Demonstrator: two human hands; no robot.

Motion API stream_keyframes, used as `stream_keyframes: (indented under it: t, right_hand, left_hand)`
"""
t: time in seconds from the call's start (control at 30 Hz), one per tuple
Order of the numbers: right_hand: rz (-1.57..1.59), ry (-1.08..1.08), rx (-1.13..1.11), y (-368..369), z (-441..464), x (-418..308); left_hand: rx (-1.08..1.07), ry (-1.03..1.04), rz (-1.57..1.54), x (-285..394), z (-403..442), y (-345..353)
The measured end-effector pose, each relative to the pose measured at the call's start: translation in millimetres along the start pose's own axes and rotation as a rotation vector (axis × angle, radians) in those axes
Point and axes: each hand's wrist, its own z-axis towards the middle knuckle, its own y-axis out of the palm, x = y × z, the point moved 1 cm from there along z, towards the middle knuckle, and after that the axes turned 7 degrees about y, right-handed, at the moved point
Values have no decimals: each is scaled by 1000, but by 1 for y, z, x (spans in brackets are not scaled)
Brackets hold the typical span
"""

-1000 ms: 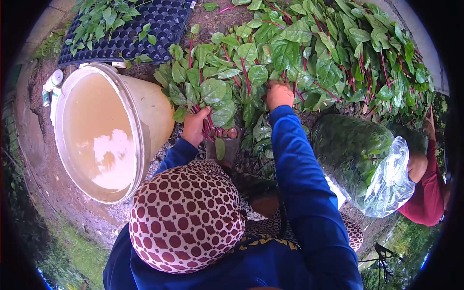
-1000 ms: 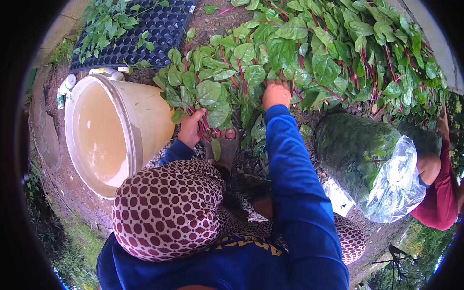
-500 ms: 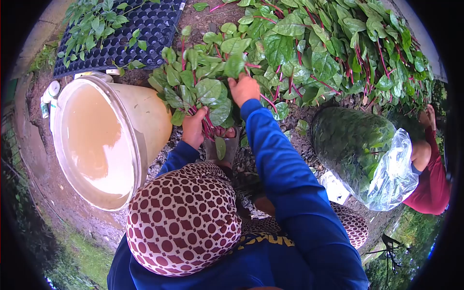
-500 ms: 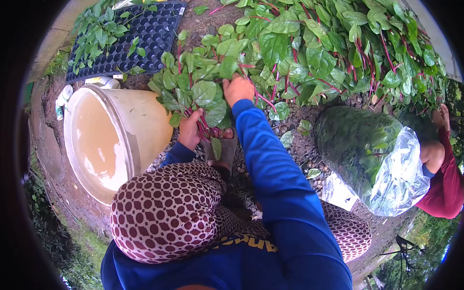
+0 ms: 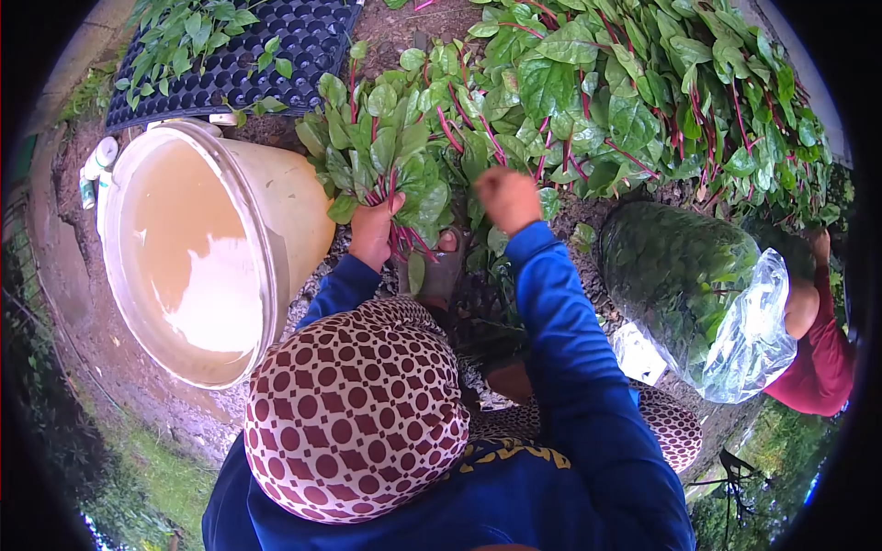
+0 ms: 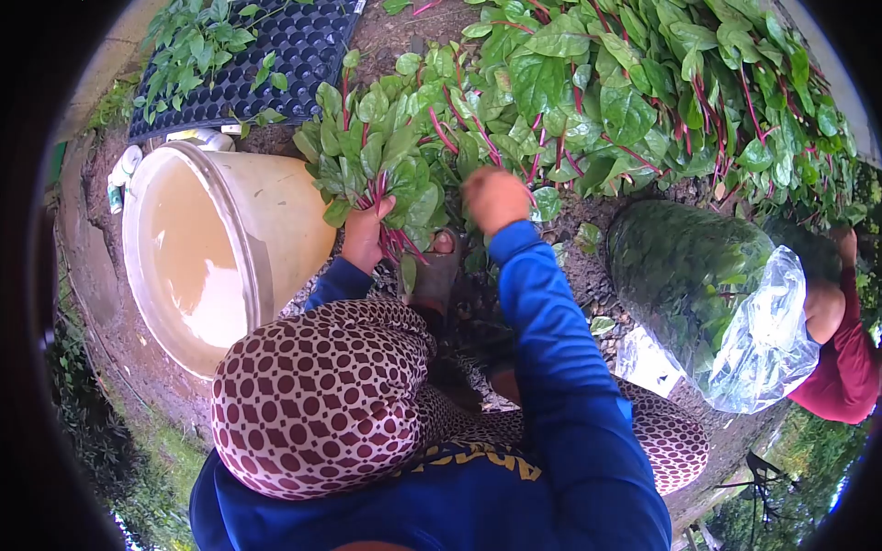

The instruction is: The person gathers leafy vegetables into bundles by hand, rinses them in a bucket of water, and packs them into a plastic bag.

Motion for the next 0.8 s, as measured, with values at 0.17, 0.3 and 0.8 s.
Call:
stream_keyframes:
  t: [0.17,0.3,0.8]
  right_hand:
    - [-362,68,282,11,19,52]
    - [-144,164,133,12,23,39]
    - [502,-332,-293,44,5,-49]
  left_hand:
    - [29,-36,-44,8,-5,15]
    - [29,-11,-43,8,-5,11]
    - [98,-41,-36,18,-10,3]
